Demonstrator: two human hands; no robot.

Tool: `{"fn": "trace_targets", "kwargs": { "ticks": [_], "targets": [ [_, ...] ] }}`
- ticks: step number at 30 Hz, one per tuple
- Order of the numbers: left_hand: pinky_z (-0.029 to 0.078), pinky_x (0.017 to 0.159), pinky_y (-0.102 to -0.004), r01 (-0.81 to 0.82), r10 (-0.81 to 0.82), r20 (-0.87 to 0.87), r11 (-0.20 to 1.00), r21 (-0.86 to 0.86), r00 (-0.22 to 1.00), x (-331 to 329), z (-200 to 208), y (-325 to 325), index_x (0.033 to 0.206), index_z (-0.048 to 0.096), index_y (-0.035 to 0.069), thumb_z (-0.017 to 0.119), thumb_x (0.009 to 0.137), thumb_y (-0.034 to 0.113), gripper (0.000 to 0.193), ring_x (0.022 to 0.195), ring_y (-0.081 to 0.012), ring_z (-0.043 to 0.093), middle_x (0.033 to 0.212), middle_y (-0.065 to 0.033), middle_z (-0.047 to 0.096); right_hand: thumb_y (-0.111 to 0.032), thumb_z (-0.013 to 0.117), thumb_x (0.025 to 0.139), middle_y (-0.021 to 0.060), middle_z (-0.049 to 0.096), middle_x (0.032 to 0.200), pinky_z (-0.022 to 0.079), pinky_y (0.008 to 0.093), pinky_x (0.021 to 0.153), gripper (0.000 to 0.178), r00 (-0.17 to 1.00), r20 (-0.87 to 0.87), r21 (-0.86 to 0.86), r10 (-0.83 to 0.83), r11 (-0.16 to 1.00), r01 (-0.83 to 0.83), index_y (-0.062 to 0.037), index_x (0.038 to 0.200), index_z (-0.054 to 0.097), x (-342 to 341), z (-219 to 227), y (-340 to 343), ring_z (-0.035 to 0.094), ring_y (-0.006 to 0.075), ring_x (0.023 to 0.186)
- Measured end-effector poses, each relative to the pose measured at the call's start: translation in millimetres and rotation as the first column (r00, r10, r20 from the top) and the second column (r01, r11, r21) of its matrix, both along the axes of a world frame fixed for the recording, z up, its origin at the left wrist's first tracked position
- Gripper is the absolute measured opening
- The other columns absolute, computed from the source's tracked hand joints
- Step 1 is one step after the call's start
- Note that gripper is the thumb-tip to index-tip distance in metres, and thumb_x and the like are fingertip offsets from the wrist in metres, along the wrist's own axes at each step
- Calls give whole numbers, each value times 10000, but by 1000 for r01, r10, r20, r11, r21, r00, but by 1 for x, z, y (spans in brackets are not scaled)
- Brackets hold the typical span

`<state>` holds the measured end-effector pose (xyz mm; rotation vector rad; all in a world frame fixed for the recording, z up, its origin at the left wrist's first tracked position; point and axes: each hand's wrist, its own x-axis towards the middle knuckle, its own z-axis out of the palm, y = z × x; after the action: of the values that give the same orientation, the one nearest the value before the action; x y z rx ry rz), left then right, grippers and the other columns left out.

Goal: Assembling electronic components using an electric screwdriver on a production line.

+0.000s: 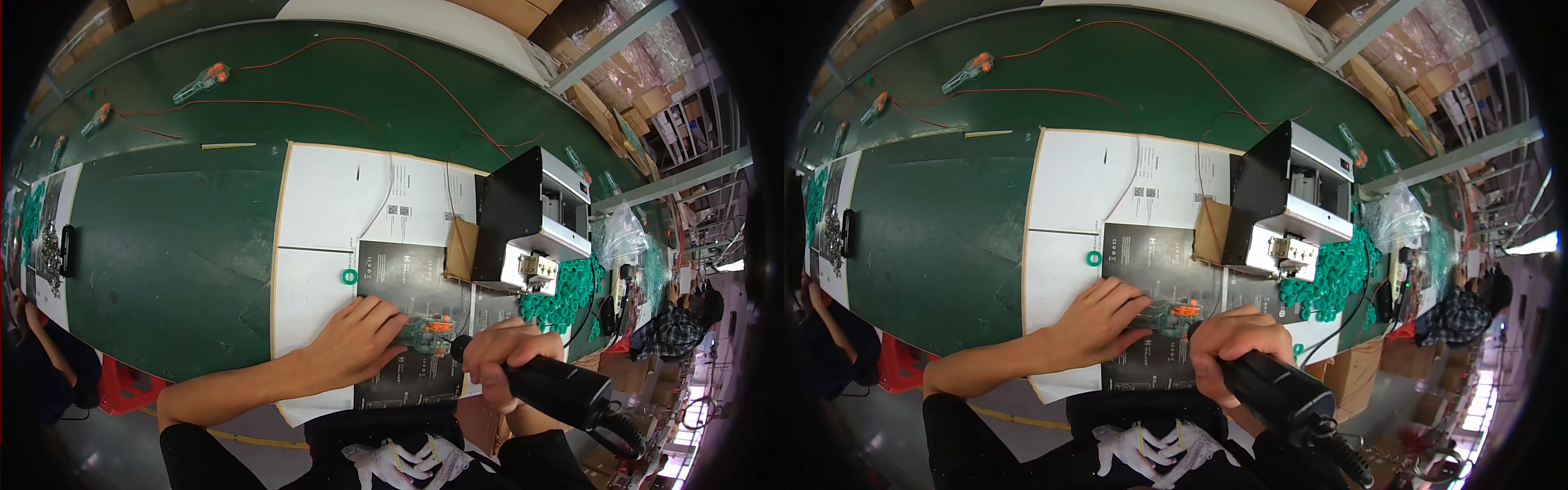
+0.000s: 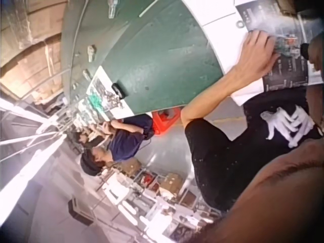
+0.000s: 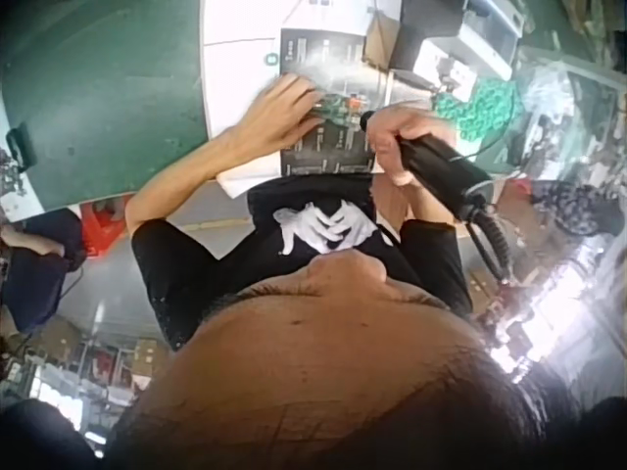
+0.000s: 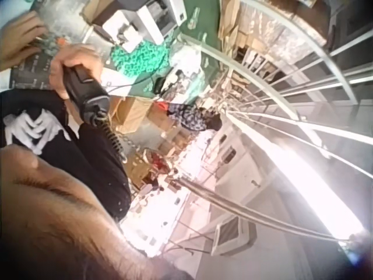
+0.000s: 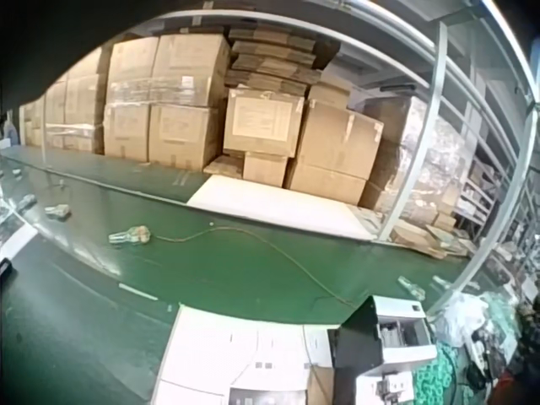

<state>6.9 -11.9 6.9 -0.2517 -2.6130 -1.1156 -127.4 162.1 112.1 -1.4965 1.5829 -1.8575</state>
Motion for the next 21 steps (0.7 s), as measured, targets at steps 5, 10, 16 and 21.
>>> {"fn": "trace_targets", "kwargs": {
  "ticks": [5,10,16,21],
  "targets": [
    [490,816,-408,-46,46,16,998,-33,999,2,0,0,1159,619,-2,831,762,178,485,960,-320,566,1081,-126,578,5,641,918,40,580,616,538,348,471,322,998,-39,90,-46,995,50,-131,1048,380,-4,-7,7,586,193,467],
    [490,808,-409,-12,12,13,1000,-22,1000,-1,2,1,1140,633,-3,825,759,164,459,947,-314,570,1056,-123,582,19,633,910,28,541,598,517,340,457,330,997,-10,33,-75,997,75,-123,1072,383,-2,-12,13,561,189,461],
    [492,805,-387,-43,41,-22,997,-71,999,1,0,1,1129,651,-3,783,841,235,396,921,-277,585,998,-111,586,-21,530,976,50,515,684,449,285,455,337,861,169,-230,-479,831,507,-46,1300,438,-45,39,31,489,132,481],
    [493,786,-377,-46,49,21,990,-135,999,5,0,1,1138,659,5,766,879,298,406,887,-263,593,950,-99,608,13,585,934,29,458,663,422,275,456,352,714,125,-218,-689,683,697,-20,1270,484,-77,52,21,454,121,478]
  ]
}}
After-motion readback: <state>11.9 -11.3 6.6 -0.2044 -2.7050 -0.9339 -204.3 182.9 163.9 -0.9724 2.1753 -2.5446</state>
